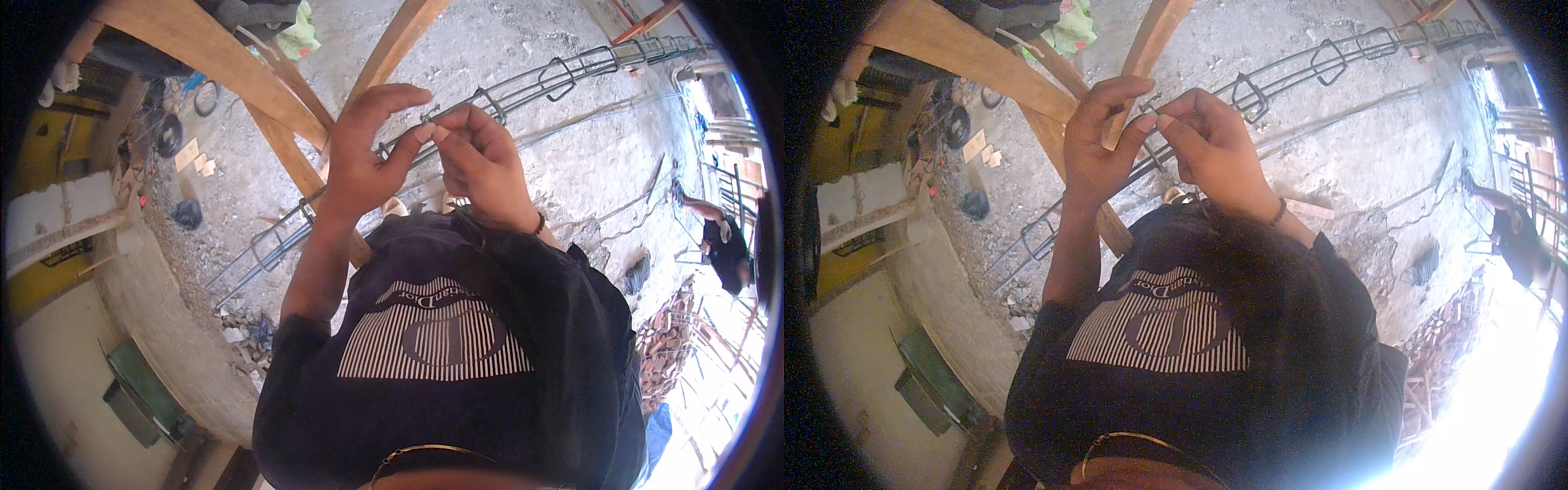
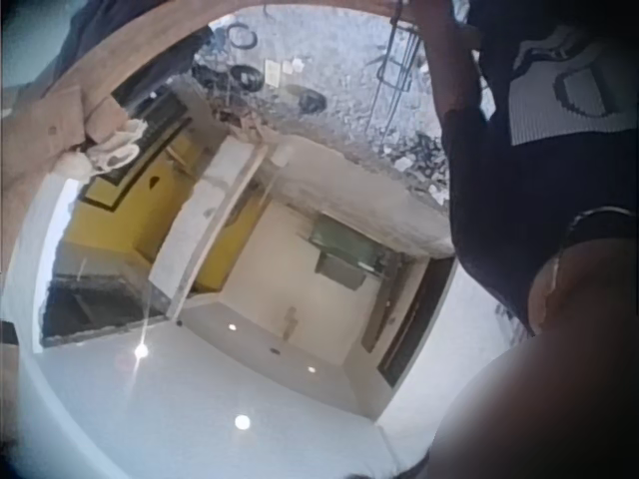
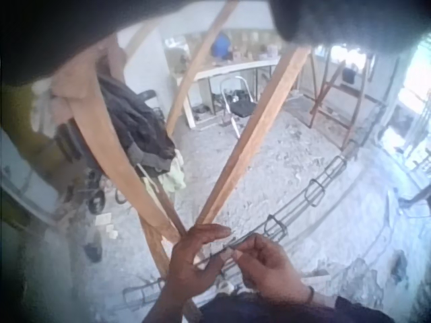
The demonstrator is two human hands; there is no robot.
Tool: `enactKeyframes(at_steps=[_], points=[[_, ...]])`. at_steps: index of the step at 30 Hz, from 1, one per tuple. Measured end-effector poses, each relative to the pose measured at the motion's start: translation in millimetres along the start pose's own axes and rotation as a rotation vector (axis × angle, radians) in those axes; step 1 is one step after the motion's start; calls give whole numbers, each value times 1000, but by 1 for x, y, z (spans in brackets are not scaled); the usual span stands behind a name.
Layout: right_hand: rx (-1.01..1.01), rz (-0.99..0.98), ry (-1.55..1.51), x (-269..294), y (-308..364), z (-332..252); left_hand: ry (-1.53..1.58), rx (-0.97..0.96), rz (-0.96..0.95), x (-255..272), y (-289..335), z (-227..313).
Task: The person assembles a rebar cage by tying metal rods together with wire using pliers. They repeatedly wrap wire around intersections and twist it to secure the structure. The cage is built incrementally and remains on a wooden support frame.
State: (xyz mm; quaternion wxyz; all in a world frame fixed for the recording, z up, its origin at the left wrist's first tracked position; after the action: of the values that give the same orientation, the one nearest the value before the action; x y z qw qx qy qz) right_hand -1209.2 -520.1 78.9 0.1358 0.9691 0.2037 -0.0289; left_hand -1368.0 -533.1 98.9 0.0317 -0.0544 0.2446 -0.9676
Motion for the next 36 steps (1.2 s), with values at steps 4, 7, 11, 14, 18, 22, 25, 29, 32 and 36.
enactKeyframes(at_steps=[4, 7, 11, 14, 18, 22, 25, 29, 32, 36], points=[[120, 150, 211, 7, -3, -1, -81, -39, -8, 1, -3, 6], [270, 247, 352, 11, -6, -5, -166, -69, 6, 4, -10, 12], [463, 304, 417, 14, -8, -10, -230, -169, -68, -3, -22, 17], [487, 335, 483, 17, -7, -11, -266, -161, -70, -9, -25, 18], [515, 352, 547, 18, -4, -16, -289, -158, -107, -14, -29, 19], [505, 379, 652, 23, -3, -21, -260, -141, -89, -19, -31, 18], [479, 379, 676, 26, -6, -22, -273, -138, -67, -22, -31, 16], [504, 351, 663, 31, -11, -25, -307, -149, -123, -23, -34, 13], [414, 225, 661, 39, -15, -25, -341, -178, -225, -21, -37, 14], [443, 177, 684, 47, -19, -31, -446, -220, -299, -24, -32, 18]])
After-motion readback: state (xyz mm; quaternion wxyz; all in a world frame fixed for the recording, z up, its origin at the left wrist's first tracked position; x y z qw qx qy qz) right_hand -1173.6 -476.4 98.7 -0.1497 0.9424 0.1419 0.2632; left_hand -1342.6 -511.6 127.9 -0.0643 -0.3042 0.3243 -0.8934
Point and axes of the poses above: each hand's wrist, its own y-axis away from the middle knuckle, its own x-axis out of the back of the hand, z = x × y, the point moved 4 cm from there along -y, towards the middle knuckle, and after that the axes turned 15 degrees about y, right-handed, at the moved point
